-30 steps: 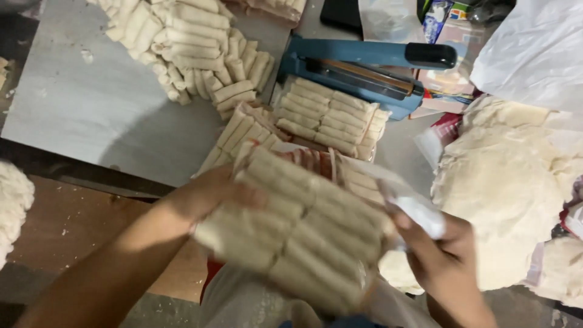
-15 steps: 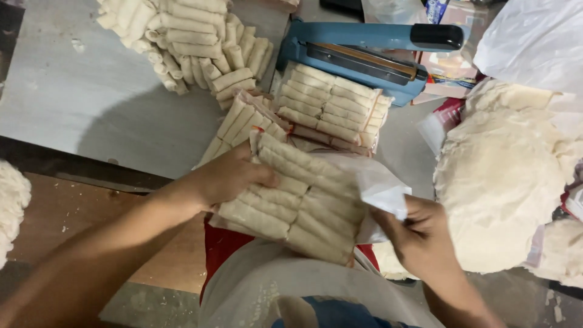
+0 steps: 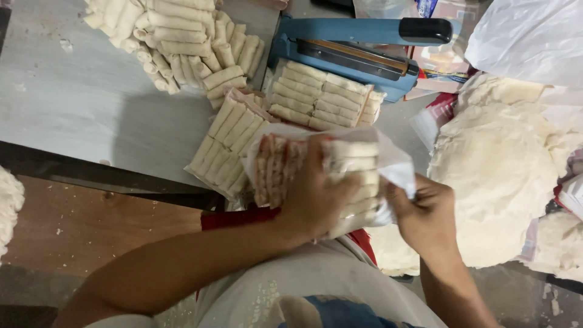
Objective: The person packs spring rolls into small plastic bags, seals each bag using a heat sealer, and then places the finished packages into a larger white plastic bag.
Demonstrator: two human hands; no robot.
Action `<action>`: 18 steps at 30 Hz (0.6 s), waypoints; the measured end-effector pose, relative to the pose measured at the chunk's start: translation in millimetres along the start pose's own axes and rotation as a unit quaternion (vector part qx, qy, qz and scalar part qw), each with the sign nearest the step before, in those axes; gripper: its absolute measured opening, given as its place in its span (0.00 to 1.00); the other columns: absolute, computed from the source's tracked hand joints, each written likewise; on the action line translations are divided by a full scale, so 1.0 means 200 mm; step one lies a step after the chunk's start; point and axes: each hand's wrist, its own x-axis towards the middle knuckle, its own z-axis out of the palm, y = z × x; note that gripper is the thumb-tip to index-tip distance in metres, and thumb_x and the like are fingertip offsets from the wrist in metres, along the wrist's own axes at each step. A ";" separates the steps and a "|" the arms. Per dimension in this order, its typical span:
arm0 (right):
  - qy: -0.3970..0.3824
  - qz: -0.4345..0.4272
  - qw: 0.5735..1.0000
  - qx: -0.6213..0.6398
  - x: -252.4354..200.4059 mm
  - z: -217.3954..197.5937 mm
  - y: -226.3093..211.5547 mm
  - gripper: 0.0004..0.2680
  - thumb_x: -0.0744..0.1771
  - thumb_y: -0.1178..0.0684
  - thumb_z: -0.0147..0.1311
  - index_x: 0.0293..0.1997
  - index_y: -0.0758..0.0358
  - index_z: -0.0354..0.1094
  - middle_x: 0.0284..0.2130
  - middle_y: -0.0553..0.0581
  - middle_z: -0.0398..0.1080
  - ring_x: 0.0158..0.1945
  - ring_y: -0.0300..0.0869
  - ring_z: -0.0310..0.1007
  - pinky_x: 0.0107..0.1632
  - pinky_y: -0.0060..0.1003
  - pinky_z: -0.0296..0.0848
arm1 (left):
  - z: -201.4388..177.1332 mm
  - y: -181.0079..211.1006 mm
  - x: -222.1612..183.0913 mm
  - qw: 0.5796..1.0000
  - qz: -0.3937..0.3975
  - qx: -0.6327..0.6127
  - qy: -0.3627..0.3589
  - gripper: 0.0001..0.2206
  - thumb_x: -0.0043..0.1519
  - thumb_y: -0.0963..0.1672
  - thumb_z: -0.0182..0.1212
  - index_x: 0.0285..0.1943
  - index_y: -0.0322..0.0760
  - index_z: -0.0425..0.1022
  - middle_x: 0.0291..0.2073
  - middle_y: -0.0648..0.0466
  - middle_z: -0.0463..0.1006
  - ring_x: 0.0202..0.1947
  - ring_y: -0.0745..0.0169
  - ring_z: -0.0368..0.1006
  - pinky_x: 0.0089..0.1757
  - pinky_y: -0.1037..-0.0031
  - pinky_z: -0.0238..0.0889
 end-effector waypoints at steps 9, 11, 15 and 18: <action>0.097 0.064 0.981 0.153 -0.09 0.07 0.09 0.13 0.66 0.63 0.56 0.19 0.62 0.63 0.12 0.45 0.58 0.23 0.32 0.55 0.29 0.23 0.58 | -0.13 0.08 0.23 0.910 -0.211 0.252 -0.254 0.34 0.42 0.51 0.66 0.62 0.56 0.64 0.53 0.59 0.79 0.56 0.59 0.74 0.59 0.65 0.58; 0.074 0.043 0.977 0.194 -0.19 0.10 0.27 0.06 0.63 0.65 0.57 0.24 0.69 0.72 0.16 0.57 0.71 0.26 0.36 0.65 0.33 0.32 0.69 | -0.16 0.02 0.29 0.908 -0.109 0.222 -0.338 0.27 0.43 0.45 0.63 0.56 0.40 0.72 0.47 0.50 0.82 0.51 0.48 0.76 0.59 0.58 0.58; 0.020 0.044 0.992 0.116 -0.18 0.06 0.16 0.15 0.66 0.58 0.53 0.17 0.55 0.53 0.17 0.40 0.52 0.26 0.29 0.49 0.28 0.29 0.50 | 0.06 -0.07 0.29 0.639 0.151 0.526 -0.540 0.13 0.63 0.41 0.51 0.55 0.41 0.75 0.64 0.28 0.61 0.74 0.31 0.42 0.47 0.57 0.66; 0.051 0.015 0.991 0.122 -0.21 0.02 0.31 0.12 0.68 0.54 0.53 0.21 0.58 0.62 0.20 0.40 0.58 0.28 0.29 0.52 0.30 0.28 0.53 | 0.18 -0.07 0.08 0.892 -0.037 0.353 -0.281 0.23 0.50 0.53 0.54 0.52 0.43 0.65 0.50 0.50 0.75 0.46 0.38 0.75 0.42 0.48 0.63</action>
